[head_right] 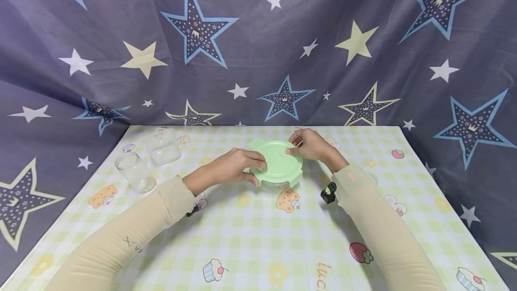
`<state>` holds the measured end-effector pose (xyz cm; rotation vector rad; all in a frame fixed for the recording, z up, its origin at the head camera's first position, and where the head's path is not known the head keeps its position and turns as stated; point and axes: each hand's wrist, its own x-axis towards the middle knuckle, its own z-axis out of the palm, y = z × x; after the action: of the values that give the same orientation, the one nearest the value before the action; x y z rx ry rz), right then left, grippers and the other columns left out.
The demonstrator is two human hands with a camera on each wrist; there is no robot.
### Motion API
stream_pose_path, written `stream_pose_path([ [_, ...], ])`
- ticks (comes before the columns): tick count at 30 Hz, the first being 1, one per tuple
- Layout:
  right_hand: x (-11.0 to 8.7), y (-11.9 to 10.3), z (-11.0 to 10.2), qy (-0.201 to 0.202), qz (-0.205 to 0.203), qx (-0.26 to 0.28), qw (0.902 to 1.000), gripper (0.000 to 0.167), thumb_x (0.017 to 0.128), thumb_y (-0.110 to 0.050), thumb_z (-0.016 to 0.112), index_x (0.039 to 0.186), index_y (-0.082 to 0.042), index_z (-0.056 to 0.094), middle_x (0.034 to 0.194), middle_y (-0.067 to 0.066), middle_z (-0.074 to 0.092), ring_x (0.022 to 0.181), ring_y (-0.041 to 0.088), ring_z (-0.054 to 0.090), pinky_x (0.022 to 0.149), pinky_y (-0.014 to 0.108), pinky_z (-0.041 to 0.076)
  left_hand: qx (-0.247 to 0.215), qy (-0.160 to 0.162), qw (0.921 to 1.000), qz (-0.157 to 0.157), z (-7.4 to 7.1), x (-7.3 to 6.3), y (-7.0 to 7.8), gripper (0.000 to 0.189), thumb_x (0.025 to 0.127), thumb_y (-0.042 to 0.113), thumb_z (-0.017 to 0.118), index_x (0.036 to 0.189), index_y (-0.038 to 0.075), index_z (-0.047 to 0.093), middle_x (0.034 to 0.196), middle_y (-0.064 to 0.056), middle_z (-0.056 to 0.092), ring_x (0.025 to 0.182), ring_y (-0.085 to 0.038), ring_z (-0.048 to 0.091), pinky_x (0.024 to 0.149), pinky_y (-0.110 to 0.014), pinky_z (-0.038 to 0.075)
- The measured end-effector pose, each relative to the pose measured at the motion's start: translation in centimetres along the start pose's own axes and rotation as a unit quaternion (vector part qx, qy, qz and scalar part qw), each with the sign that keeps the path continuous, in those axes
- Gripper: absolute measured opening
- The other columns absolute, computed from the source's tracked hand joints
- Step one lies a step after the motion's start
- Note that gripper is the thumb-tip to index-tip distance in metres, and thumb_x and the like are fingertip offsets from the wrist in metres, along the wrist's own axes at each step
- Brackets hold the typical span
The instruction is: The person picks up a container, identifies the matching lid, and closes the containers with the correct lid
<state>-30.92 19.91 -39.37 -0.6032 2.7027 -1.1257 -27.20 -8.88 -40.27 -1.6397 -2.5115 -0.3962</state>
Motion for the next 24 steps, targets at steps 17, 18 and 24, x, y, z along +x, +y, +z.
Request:
stream_pose_path([
  [17, 0.19, -0.12, 0.25, -0.011, 0.028, 0.044, 0.9986, 0.038, 0.092, -0.009, 0.078, 0.122, 0.009, 0.064, 0.117, 0.023, 0.066, 0.117, 0.039, 0.061, 0.103, 0.047, 0.052, -0.001, -0.003, 1.0, -0.001, -0.01, -0.01, 0.05, 0.046, 0.078, 0.037, 0.085, 0.118, 0.017, 0.075, 0.126, 0.0, 0.07, 0.113, -0.016, 0.068, 0.096, -0.032, 0.056],
  [18, 0.19, -0.04, 0.27, -0.009, 0.03, 0.048, 0.9984, 0.038, 0.092, -0.009, 0.078, 0.122, 0.009, 0.063, 0.117, 0.023, 0.066, 0.117, 0.039, 0.061, 0.104, 0.048, 0.051, -0.001, -0.003, 1.0, 0.0, -0.01, 0.01, 0.05, 0.046, 0.078, 0.037, 0.085, 0.118, 0.017, 0.075, 0.126, 0.0, 0.07, 0.113, -0.016, 0.068, 0.096, -0.032, 0.056],
  [24, 0.07, 0.14, 0.22, -0.002, 0.02, 0.049, 0.9986, 0.037, 0.091, -0.008, 0.078, 0.121, 0.009, 0.064, 0.115, 0.022, 0.067, 0.114, 0.039, 0.061, 0.103, 0.049, 0.051, 0.0, 0.003, 1.0, -0.002, 0.2, 0.08, -0.01, 0.046, 0.077, 0.037, 0.085, 0.118, 0.017, 0.076, 0.126, 0.0, 0.07, 0.112, -0.016, 0.068, 0.096, -0.031, 0.056],
])
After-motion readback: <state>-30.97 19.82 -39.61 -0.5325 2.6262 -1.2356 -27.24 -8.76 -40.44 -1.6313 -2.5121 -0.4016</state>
